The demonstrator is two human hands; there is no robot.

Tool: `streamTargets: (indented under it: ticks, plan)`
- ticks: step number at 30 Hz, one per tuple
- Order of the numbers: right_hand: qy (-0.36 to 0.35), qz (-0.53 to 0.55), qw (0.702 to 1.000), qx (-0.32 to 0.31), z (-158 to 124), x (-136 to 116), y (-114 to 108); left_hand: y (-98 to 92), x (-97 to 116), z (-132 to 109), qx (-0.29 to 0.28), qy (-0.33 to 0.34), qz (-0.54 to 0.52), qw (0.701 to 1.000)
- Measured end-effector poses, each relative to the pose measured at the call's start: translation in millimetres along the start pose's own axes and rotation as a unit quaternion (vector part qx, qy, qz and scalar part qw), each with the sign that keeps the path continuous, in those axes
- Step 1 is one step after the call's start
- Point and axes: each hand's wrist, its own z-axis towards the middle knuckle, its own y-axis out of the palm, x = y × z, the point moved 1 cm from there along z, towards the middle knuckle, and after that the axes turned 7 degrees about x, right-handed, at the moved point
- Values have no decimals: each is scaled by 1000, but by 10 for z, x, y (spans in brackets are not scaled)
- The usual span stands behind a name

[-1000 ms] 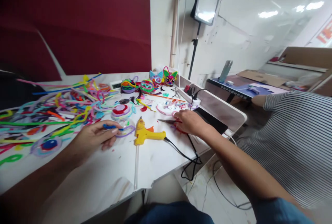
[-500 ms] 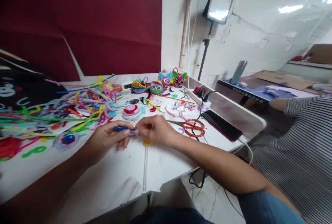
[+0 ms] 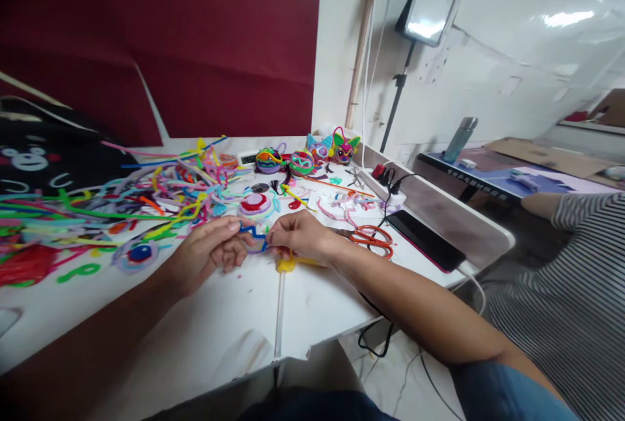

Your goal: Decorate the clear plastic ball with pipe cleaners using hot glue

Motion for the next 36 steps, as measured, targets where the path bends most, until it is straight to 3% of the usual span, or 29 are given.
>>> streamTargets:
  ticks: [15,20,23,29,31,36]
  plan:
    - [79,79,992,-51,-58,-24,28,17,2,-9,-18,37,99,994]
    - [91,113,989,-36,-75,-40,28,8,-4,-8,-21,39,60,997]
    - [106,133,985,-25,-77,-49,21,-19,19,-7,-22,74,51,996]
    - [122,159,979,-48,-85,-70,41,-64,41,-3,0,173,160,972]
    - [106,142,983,-46,-91,-77,44,-72,38,5,22,189,162,968]
    - [-24,57,998,8,-92,-85,42,-80,6,35,39,158,179,970]
